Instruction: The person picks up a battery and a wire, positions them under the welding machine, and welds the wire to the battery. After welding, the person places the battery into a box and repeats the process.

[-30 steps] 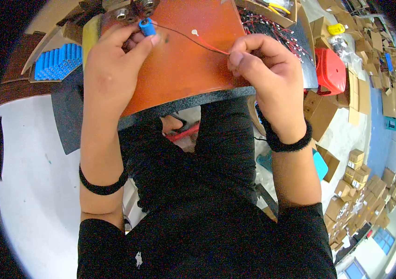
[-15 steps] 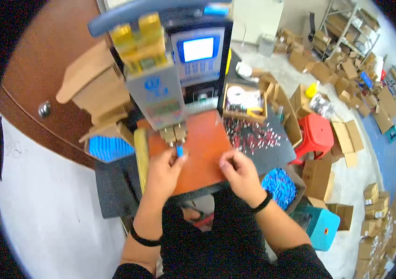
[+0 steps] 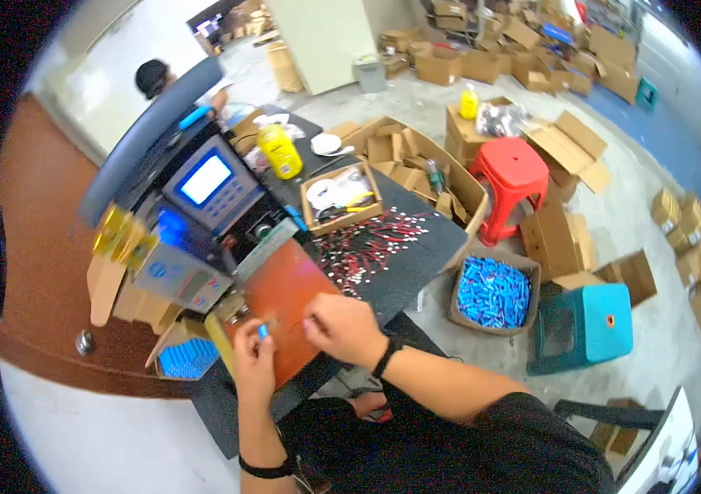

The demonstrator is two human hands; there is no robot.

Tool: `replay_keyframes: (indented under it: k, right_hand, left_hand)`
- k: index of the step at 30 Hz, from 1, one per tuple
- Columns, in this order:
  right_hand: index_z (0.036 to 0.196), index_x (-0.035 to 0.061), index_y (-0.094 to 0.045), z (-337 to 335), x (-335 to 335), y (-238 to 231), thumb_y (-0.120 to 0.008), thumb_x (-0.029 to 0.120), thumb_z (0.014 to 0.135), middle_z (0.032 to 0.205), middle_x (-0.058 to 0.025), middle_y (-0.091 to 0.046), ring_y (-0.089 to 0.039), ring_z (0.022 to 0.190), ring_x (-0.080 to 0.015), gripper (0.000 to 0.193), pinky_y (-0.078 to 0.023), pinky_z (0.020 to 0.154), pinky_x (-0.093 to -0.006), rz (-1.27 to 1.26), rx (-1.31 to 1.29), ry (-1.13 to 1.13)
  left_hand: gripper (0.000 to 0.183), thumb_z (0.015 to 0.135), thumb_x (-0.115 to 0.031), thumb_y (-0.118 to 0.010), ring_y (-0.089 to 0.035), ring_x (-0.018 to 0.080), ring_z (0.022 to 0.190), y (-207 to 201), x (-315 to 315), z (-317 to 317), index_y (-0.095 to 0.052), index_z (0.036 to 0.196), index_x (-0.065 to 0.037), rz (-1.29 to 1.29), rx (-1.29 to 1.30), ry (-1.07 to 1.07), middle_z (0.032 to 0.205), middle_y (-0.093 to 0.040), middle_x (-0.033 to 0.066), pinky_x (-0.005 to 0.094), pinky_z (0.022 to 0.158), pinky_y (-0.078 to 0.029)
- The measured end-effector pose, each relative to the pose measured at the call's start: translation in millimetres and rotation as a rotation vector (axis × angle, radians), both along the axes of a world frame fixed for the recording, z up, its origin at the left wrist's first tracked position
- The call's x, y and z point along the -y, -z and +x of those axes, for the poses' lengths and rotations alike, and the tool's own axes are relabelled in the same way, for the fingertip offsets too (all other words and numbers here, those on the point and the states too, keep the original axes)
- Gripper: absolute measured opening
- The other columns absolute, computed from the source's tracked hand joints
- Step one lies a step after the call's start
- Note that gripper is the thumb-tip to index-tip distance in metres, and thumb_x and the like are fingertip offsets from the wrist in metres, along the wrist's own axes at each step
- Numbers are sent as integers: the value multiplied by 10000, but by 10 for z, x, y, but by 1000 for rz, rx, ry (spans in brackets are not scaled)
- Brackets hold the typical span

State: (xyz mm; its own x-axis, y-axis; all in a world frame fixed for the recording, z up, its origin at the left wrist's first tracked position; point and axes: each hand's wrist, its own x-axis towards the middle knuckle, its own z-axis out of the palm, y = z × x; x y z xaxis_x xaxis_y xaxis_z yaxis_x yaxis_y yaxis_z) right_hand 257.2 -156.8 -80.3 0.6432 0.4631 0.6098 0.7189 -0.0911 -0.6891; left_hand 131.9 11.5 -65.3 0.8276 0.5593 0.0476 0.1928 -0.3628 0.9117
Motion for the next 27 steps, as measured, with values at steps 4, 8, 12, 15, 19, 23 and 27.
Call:
replay_keyframes:
  k: [4, 8, 12, 15, 19, 23, 27]
  right_hand:
    - [863, 97, -578, 45, 131, 2, -649, 162, 814, 795, -74, -599, -631, 731, -282, 108, -510, 617, -388, 58, -64, -35]
    - [857, 80, -573, 94, 136, 112, -656, 152, 804, 793, -74, -591, -627, 739, -270, 121, -502, 630, -382, 172, -3, -134]
    - [871, 59, -568, 152, 133, 118, -650, 121, 818, 802, -86, -597, -623, 736, -283, 116, -505, 637, -379, 235, -21, -205]
    - [886, 52, -560, 166, 161, 53, -651, 96, 818, 798, -94, -589, -619, 736, -288, 122, -501, 640, -381, 223, -29, -227]
    - [904, 51, -557, 178, 181, 67, -650, 88, 819, 800, -100, -588, -616, 741, -296, 132, -498, 641, -387, 261, -45, -200]
    - [913, 54, -561, 159, 227, 83, -635, 93, 836, 820, -114, -597, -618, 771, -310, 114, -500, 662, -395, 200, -91, -215]
    - [914, 64, -577, 128, 214, 73, -619, 102, 855, 836, -123, -605, -617, 791, -341, 82, -496, 696, -418, 140, -188, -227]
  left_hand:
    - [304, 918, -8, -573, -543, 91, 812, -24, 156, -122, -501, 1211, -48, 28, 37, -41, 889, -575, 22, 235, 712, -424]
    - [200, 937, -81, -596, -521, 87, 764, 93, 214, -271, -533, 1121, -35, 86, 185, -114, 841, -568, 27, 228, 684, -422]
    - [339, 873, 18, -635, -547, 120, 834, 108, 241, -196, -551, 1196, -40, 144, 271, -169, 959, -585, 34, 260, 759, -455]
    - [374, 851, 26, -665, -539, 104, 843, 60, 319, -191, -568, 1209, -30, 163, 165, -163, 932, -580, 14, 239, 754, -444]
    - [313, 835, -7, -712, -509, 64, 803, 57, 325, -203, -628, 1136, -21, 339, -42, -213, 933, -570, -7, 218, 714, -432]
    - [313, 820, -2, -719, -525, 73, 815, 52, 392, -208, -636, 1120, -28, 345, -38, -186, 927, -582, -5, 232, 722, -444]
    - [312, 778, -21, -755, -591, 165, 827, -35, 512, -189, -649, 1070, -39, 562, 80, -77, 921, -619, 61, 283, 735, -483]
